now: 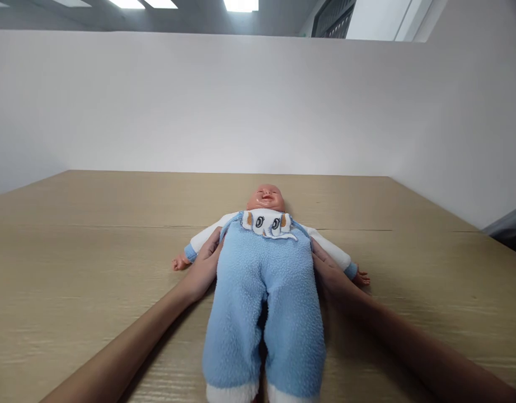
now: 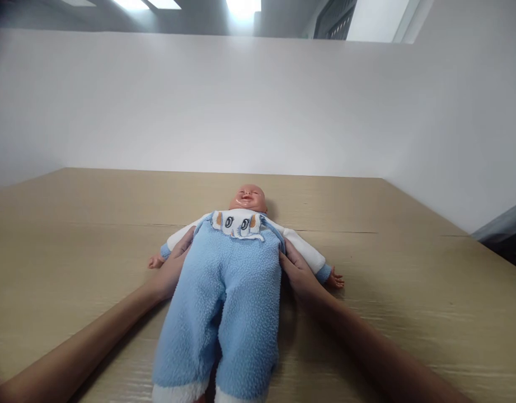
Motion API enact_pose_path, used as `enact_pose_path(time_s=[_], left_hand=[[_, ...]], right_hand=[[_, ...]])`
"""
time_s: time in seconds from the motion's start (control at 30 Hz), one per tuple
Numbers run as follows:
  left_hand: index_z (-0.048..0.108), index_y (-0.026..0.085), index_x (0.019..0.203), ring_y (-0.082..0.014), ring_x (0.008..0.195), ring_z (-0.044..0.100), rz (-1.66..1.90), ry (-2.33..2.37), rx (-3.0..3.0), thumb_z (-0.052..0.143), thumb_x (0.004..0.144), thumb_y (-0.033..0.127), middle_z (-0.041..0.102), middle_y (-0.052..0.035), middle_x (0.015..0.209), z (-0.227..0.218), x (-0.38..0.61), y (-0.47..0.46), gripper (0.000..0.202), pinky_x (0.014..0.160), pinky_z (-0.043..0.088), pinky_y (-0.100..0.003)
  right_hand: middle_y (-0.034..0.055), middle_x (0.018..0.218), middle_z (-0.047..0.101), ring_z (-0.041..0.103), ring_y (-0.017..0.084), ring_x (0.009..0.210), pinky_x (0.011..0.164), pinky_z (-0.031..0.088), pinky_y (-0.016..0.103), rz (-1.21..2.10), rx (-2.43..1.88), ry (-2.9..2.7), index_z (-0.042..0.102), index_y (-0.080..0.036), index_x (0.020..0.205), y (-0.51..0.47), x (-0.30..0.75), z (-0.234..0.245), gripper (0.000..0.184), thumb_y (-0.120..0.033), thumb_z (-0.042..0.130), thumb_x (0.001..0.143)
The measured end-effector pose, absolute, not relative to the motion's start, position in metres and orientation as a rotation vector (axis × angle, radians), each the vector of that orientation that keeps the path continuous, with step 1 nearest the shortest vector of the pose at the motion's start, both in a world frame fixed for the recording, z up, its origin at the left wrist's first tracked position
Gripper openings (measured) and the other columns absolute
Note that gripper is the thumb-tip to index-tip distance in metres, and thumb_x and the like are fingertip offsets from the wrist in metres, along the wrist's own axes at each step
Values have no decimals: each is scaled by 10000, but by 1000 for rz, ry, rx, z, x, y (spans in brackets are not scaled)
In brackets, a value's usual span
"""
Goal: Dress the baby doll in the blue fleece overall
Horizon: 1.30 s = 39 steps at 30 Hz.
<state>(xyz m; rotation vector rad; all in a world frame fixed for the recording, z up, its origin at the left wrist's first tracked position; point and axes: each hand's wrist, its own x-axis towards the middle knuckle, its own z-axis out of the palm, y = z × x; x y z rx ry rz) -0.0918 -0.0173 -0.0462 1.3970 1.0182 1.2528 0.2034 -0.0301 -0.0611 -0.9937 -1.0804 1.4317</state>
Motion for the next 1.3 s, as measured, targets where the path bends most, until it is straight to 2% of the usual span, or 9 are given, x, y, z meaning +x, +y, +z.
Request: enact_pose_path(time_s=[0.1,0.2,0.33,0.43,0.57,0.7,0.93,1.13,1.3], left_hand=[[639,242,1407,-310,1297,610,1232,984,1349,636,991,469,682,-94,1431,-45,-92,-18,474,1139,442,-398],[648,205,1371,-288,1198,652,1258,928,1259,614,984,402,713,-105,1365,-42,-88,-19,435,1042,494,-379],[693,185,1201,-245,1000,665,1260,920,1208,631,963,419,758,-69,1138,-42,-88,-17,340,874,509,-340],[684,189,1190,-220,921,649,1251,960,1179,665,963,471,749,-49,1056,-44,-92,-17,363,834,485,-314],[667,231,1199,-179,875,590,1195,931,1141,697,973,474,693,-9,1009,-44,-100,-20,333,807,444,-278],[638,233,1037,-151,792,471,1184,933,1174,696,984,425,564,25,882,-40,-106,-22,207,720,380,-253],[593,232,987,-173,817,438,1169,985,1295,649,999,466,502,22,878,-35,-108,-22,241,748,360,-268],[605,223,997,-196,923,468,1131,1067,1476,587,1030,459,550,4,946,-26,-107,-25,239,871,364,-285],[602,217,947,-179,851,437,1179,1102,1519,595,1030,458,501,21,875,-28,-107,-26,255,814,358,-273]], right_hand=[[5,1455,712,504,293,1515,1272,411,470,1478,-934,-1045,689,-357,1332,-28,203,-63,528,-523,802,844],[18,1391,747,538,319,1481,1258,429,479,1521,-879,-1023,715,-325,1288,-30,202,-57,469,-451,763,839],[11,1389,745,538,316,1476,1268,413,475,1553,-845,-1010,719,-311,1267,-34,201,-46,408,-396,699,868],[11,1418,727,532,307,1477,1265,407,449,1536,-817,-1062,712,-299,1261,-34,201,-44,396,-360,660,874],[17,1382,737,559,300,1438,1253,397,433,1526,-844,-1096,708,-294,1230,-30,203,-49,375,-362,654,865],[17,1273,753,595,298,1358,1236,385,422,1552,-856,-1105,695,-294,1110,-30,205,-47,288,-359,683,830],[-5,934,644,605,266,988,979,481,388,1518,-939,-1198,622,-297,966,-36,207,-40,149,-374,648,841],[-3,908,557,504,237,909,869,422,338,1372,-994,-1312,623,-279,935,-39,211,-42,82,-339,607,882],[-9,906,513,452,212,884,822,397,311,1315,-1020,-1357,624,-261,925,-42,216,-35,117,-379,625,930]])
